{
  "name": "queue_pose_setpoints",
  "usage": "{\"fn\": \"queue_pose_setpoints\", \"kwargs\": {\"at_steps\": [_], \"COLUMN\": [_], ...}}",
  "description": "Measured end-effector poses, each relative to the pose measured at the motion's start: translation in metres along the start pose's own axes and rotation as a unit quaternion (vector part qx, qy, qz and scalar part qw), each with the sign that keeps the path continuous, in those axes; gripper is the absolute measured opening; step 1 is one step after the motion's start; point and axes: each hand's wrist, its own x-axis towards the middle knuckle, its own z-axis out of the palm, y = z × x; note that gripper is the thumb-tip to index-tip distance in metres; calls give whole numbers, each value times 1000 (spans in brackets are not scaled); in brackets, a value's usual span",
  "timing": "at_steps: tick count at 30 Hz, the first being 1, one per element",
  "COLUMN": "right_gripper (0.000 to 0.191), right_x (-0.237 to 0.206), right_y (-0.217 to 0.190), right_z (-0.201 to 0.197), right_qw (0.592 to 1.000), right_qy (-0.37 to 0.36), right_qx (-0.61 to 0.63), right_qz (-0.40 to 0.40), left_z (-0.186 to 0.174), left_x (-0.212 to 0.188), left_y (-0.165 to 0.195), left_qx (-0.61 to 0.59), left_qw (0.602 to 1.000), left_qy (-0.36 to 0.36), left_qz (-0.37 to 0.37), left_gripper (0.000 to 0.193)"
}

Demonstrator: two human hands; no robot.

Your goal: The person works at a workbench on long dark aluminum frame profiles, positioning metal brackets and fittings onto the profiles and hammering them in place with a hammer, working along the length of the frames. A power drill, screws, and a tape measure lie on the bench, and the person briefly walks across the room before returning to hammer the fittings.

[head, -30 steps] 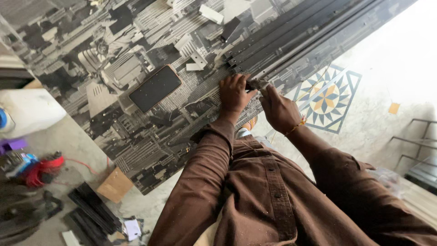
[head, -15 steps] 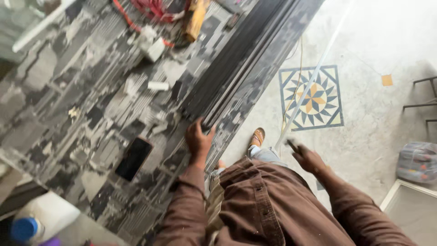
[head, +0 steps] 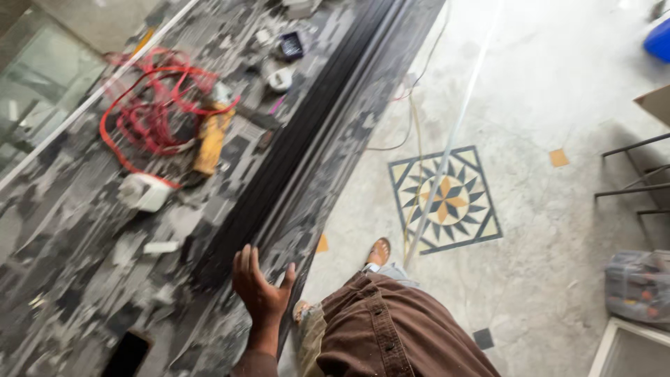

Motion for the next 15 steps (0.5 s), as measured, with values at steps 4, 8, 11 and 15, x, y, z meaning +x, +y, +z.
{"fn": "queue_pose_setpoints", "kwargs": {"at_steps": [4,8,11,15], "right_gripper": [37,37,37,42], "right_x": [33,63,76,93], "right_y": [-51,-111,-142,-168], "right_z": [-64,-122,-151,-162], "right_qw": [994,969,955,957], "right_qy": [-19,-22,-40,-47], "right_qx": [91,221,230,235], "right_qz": [-51,-108,-182,-163], "left_z": [84,146,185,239], "left_x": [67,130,182,255], "left_y": [71,123,150,172], "left_qx": [-24,-2,27,61], "left_qw": [996,988,984,983], "left_qy": [-81,-147,-169,-167], "left_qz": [23,42,41,40], "left_gripper": [74,74,76,84]}}
